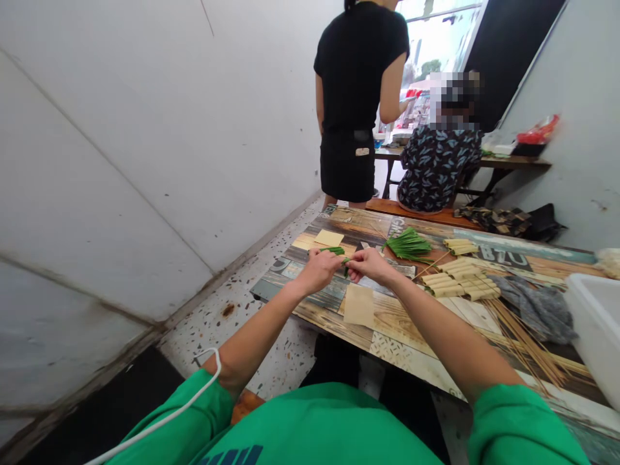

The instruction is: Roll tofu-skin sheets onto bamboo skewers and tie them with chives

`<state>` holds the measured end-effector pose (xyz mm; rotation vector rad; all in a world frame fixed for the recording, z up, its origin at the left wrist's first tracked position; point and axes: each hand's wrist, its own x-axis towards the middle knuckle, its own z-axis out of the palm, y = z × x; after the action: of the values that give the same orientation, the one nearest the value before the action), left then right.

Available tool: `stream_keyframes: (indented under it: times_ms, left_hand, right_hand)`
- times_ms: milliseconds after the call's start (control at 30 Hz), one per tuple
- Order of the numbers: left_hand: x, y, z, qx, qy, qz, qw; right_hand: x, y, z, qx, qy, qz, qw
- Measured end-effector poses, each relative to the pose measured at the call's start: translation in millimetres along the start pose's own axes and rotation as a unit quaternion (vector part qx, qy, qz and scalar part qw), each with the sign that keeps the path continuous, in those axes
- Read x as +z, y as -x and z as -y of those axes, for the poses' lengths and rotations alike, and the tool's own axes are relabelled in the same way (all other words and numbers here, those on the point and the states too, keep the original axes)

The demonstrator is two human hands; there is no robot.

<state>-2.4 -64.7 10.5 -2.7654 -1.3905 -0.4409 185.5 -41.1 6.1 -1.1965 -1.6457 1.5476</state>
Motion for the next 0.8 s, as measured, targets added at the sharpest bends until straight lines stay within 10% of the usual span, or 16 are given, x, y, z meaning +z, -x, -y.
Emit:
stream_keyframes:
  times_ms: [300,567,800]
  left_hand:
    - [29,3,-19,-0.03,0.159,-0.073,0.984]
    - [40,-1,-15,-0.137,0.628,0.053,0.764]
    - [61,16,-34,-0.174,0.571,0.012,0.802]
  right_hand:
    - [5,22,-22,0.01,-0.201,-0.039,0.979]
    - [-2,54,-35,-0.02,-0.175,-0.013,0.984]
    - [11,71,-62,-0.025,-0.052,-0.096,0.994]
